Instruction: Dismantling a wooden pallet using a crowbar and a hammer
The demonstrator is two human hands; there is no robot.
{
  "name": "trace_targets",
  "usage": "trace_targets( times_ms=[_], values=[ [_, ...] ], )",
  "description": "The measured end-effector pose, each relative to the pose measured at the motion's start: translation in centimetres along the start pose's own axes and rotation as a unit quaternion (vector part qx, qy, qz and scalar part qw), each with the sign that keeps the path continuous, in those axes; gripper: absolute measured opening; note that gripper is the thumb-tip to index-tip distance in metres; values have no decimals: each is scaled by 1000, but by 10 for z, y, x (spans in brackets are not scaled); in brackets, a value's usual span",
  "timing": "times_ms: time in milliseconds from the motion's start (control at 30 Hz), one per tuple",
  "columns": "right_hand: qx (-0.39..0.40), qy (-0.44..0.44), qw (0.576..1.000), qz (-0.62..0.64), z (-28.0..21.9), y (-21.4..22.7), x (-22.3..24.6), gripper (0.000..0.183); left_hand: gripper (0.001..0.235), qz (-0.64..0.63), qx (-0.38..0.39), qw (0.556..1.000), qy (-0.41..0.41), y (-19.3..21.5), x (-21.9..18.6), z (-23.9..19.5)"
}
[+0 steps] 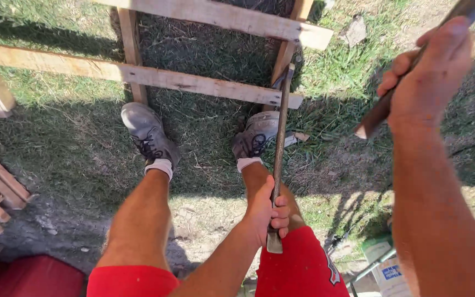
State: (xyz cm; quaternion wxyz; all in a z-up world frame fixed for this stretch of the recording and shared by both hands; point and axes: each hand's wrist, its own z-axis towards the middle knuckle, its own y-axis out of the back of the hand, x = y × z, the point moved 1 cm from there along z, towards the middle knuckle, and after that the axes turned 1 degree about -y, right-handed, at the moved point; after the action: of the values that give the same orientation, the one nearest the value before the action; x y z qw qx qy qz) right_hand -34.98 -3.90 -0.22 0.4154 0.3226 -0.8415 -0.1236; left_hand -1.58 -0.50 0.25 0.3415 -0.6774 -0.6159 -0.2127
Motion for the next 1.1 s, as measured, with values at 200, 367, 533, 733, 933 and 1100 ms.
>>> trace_targets(
  times_ms=[200,367,533,733,933,1100],
  values=[
    [160,-293,929,-161,-35,-15,-137,46,77,21,-14,1000,-14,2,1,4],
    [85,-240,942,-220,-2,28,-150,50,49,-46,112,986,-110,2,20,-18],
    [77,-334,914,-216,9,33,-170,41,36,-179,136,966,-125,-4,30,-22],
    [149,117,912,-364,-98,-2,-101,59,15,-212,66,965,-136,1,40,-7],
    [217,-454,861,-71,-193,-42,-101,72,16,-155,-84,972,-156,-21,32,-43],
    [195,-429,878,-84,-200,-60,-90,30,16,-173,-151,960,-162,-32,33,-49]
  ],
)
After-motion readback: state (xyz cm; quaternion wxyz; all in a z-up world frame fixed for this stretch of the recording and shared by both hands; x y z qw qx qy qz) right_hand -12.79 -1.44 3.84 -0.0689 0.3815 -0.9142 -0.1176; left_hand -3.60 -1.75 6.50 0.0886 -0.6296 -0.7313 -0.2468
